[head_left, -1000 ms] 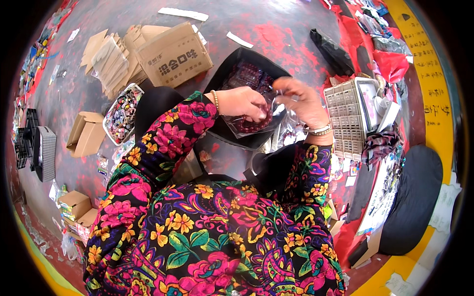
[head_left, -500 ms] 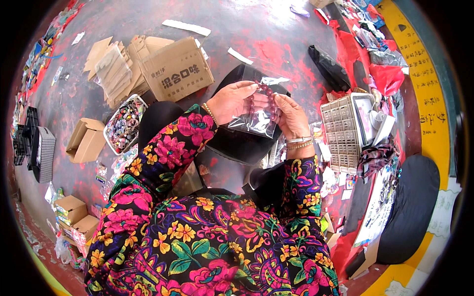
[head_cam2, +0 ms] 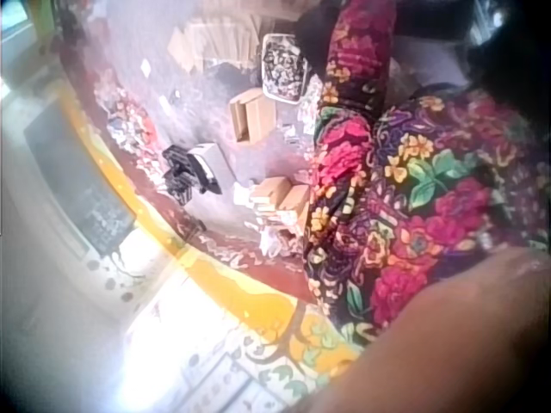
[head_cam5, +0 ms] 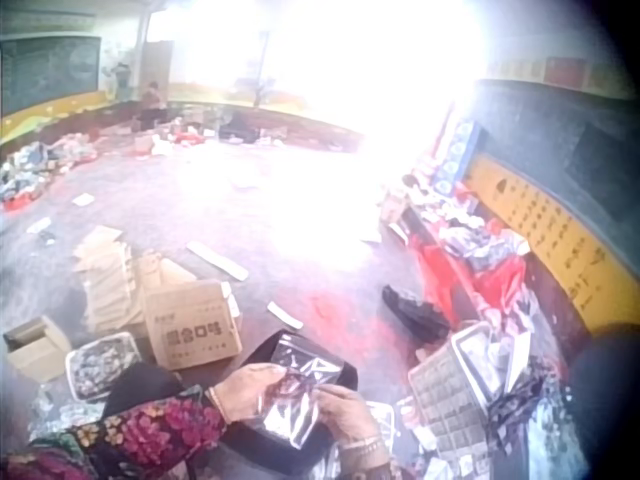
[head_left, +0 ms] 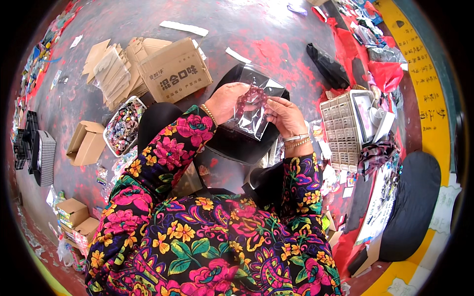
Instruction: The person sits on the floor and packs red beaded bracelets into small clear plastic bags. They open the bags, place the bracelets inside, and seal them before placing the packaged items into a black container.
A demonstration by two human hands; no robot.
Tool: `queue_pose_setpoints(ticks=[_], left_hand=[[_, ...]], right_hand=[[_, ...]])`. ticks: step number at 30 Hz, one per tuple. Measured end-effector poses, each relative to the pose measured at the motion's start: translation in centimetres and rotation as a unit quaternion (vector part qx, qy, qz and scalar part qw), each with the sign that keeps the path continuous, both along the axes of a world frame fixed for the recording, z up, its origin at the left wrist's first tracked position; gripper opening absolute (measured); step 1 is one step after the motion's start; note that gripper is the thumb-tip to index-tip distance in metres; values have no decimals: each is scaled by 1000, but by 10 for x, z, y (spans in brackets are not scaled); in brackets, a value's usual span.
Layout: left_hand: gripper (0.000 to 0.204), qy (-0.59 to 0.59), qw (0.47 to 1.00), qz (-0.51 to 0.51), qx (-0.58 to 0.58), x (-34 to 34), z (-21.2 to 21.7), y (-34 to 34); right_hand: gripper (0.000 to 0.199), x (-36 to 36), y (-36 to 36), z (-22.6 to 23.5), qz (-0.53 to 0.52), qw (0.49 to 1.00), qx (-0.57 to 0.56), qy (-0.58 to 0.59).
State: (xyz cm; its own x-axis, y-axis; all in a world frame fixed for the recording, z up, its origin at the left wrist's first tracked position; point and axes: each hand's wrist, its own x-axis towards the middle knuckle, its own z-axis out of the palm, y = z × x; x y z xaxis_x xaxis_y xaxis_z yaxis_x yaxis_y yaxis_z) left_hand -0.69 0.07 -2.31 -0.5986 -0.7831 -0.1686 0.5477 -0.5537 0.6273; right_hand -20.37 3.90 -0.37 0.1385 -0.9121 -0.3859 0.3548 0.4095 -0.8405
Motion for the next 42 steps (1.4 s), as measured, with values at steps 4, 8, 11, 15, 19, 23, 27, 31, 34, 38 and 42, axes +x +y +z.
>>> queue_pose_setpoints(ticks=[4, 8, 11, 15, 19, 23, 27, 31, 34, 38, 42], left_hand=[[27, -26, 999, -7, -39, -1, -2, -1], [27, -46, 998, -12, -39, -3, 2, 1], [27, -28, 997, -58, -52, -2, 11, 2], [26, -33, 999, -8, -43, 0, 1, 0], [25, -79, 995, 5, -55, -3, 9, 4], [24, -132, 986, 15, -100, -6, 8, 7], [27, -208, 966, -50, -149, 2, 11, 2], [25, -229, 959, -111, -123, 6, 9, 0], [20, -228, 963, -118, -78, 5, 12, 1], [21, -179, 977, -92, -72, 5, 7, 0], [24, -164, 978, -81, -98, 8, 9, -2]], right_hand=[[14, -2, -1, -4, 7, 1000, -5, 16], [14, -4, 0, -3, 42, 998, -11, 38], [17, -6, 3, 1, 47, 998, -11, 44], [21, 8, 4, 8, -6, 1000, -5, -5], [23, 10, 2, 5, -5, 998, 14, -58], [20, 11, 1, -10, -26, 999, 4, -37], [16, 11, 0, -5, -77, 995, 3, -64], [16, 0, -4, -16, -115, 988, -15, -103], [16, -2, -6, -20, -149, 982, -28, -114], [16, -3, -5, -19, -192, 973, -9, -125], [19, 6, -6, -8, -234, 962, -11, -137]])
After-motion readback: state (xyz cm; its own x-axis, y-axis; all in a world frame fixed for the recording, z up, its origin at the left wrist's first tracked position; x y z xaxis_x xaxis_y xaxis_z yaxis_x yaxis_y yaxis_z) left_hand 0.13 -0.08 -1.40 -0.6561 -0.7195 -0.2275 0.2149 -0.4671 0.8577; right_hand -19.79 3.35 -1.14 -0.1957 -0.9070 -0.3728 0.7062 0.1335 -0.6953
